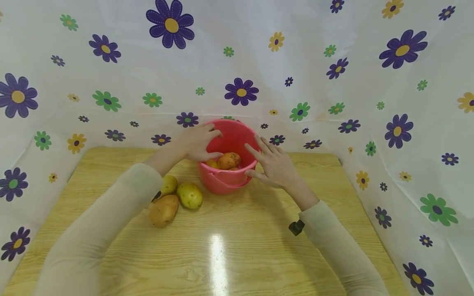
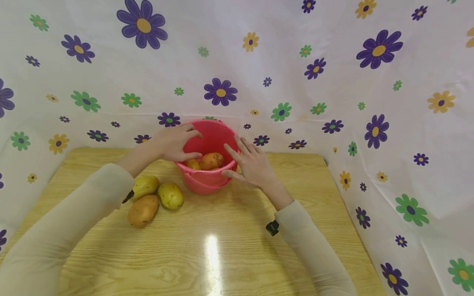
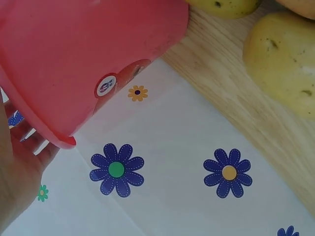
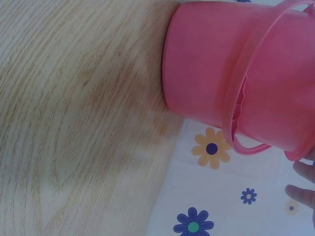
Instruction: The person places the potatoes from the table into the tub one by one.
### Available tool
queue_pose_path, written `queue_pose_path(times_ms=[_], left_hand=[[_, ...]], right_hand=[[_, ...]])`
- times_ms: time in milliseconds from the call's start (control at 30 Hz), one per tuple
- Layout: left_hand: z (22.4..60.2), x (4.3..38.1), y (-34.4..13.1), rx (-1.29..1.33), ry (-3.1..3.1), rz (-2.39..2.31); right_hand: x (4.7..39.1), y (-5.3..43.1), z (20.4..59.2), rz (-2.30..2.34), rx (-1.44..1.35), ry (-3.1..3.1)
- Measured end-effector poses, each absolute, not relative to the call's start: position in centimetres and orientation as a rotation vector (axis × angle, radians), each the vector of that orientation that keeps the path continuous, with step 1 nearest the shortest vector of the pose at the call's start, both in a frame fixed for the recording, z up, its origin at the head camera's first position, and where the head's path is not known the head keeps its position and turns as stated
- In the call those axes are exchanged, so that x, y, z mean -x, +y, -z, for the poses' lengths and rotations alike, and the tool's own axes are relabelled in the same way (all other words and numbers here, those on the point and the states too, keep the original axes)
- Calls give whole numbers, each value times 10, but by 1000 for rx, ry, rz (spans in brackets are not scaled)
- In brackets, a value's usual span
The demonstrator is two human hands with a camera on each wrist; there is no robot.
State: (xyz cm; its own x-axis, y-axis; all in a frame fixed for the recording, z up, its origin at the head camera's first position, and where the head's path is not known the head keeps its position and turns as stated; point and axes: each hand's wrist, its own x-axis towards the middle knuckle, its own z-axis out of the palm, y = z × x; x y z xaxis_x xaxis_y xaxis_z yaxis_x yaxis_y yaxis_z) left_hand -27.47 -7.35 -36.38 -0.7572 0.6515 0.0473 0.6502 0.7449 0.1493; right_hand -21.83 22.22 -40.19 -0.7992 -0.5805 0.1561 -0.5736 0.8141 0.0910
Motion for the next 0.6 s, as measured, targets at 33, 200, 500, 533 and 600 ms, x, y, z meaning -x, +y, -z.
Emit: queue_pose_path(times_ms=[33,200,500,533,600], left_hand=[[364,273,-74,-1101,2931,-260],[364,263,-78,-1182,2943,-264],[368,247,-84,-1265,2949,-306],[368,245,-85,-1269,2951,-313],[369,242,-88,-1280,2952,-326]], right_hand=[[218,222,402,58,-904,-2824],[217,222,401,52,-902,-2823],[218,223,402,39,-899,-2815],[218,223,402,40,-899,-2813],[218,223,403,44,-898,-2808]])
